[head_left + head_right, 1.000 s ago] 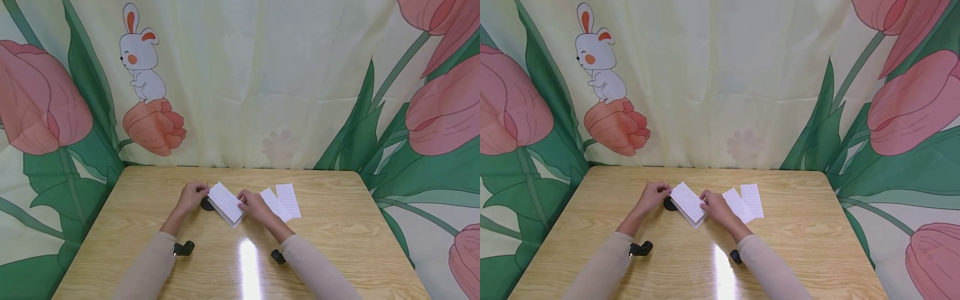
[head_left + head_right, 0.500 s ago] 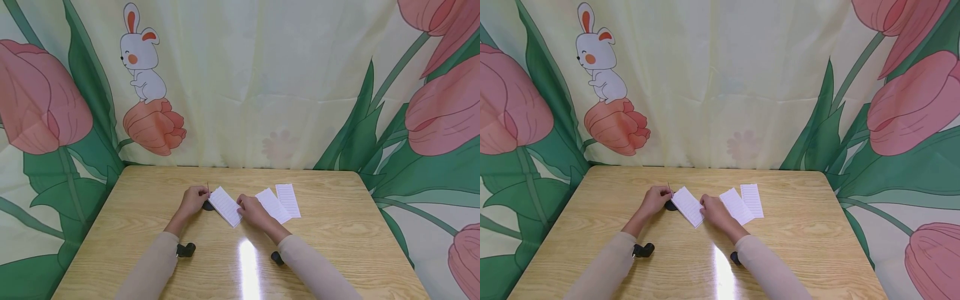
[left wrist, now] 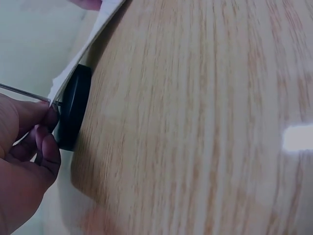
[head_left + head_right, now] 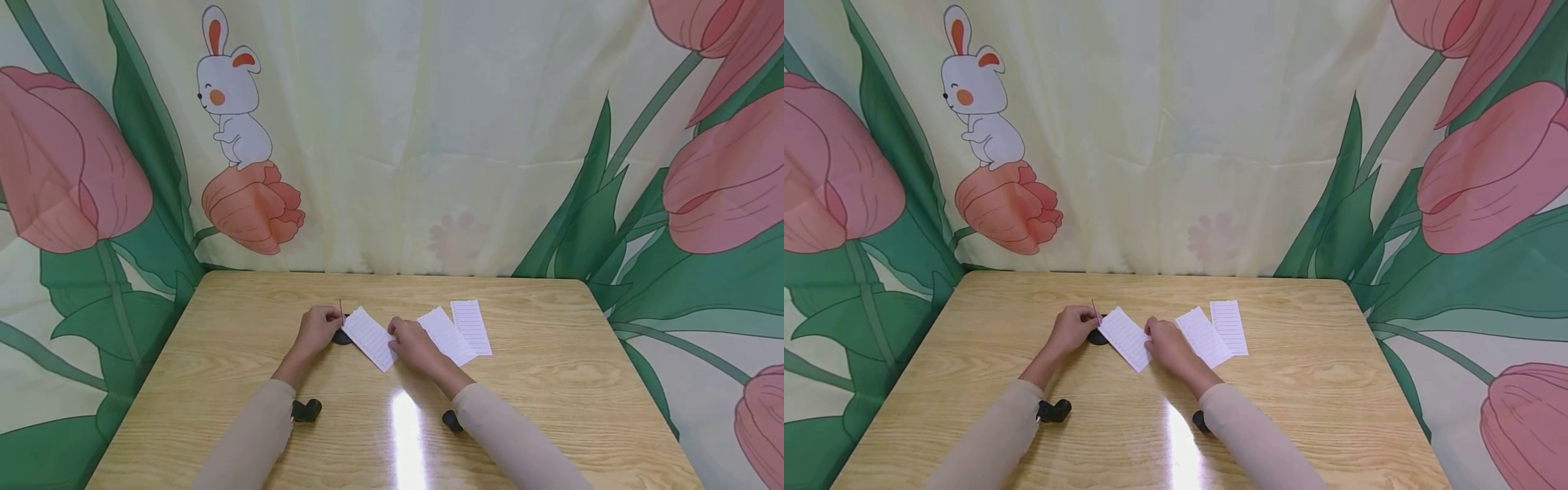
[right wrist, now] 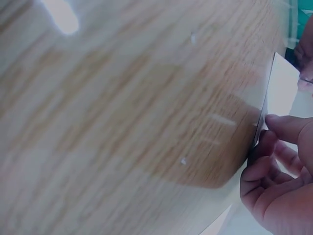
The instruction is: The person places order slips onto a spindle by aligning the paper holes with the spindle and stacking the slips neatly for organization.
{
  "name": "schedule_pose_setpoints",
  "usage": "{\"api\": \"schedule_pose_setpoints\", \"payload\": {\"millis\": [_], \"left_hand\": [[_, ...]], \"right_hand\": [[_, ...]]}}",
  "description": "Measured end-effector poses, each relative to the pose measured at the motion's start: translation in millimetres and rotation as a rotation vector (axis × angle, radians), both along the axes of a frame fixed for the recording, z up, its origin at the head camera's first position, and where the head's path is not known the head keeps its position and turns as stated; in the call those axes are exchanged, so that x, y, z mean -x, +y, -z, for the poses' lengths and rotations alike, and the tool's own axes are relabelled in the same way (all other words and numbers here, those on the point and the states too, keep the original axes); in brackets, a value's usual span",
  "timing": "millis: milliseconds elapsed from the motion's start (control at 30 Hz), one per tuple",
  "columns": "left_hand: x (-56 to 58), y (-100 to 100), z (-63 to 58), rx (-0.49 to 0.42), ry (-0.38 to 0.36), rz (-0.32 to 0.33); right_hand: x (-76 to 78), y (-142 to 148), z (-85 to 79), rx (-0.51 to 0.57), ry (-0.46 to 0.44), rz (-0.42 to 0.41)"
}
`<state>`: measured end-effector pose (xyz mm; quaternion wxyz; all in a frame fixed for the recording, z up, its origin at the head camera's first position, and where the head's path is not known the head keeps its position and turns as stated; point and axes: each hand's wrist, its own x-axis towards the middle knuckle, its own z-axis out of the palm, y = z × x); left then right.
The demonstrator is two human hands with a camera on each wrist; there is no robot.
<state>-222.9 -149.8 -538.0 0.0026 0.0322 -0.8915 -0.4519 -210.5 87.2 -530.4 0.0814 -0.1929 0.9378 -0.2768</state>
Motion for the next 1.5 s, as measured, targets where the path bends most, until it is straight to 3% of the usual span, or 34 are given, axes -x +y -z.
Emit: {"api": "schedule_pose_setpoints", "payload": {"millis": [800,1033,1267,1500], "left_hand": [[-4.2,1.4,2.2,0.015,0.037,0.01],[-6.1,-1.1,-0.8,0.039,0.075,0.047],[-9.4,-7.5,-1.1,0.058,0.063,0.074],[-13.1,-12.5,1.1,0.093,0.048,0.14]], "right_hand": [[-4.4,12.5,-0.2,0.026,-0.022,0.047],[0.2,38.3,-2.1,0.067,-0.002,0.101],[2.0,73.8,-9.2,0.128,0.011,0.165],[1.7,112.3,-14.0,0.095,0.057,0.222]]}}
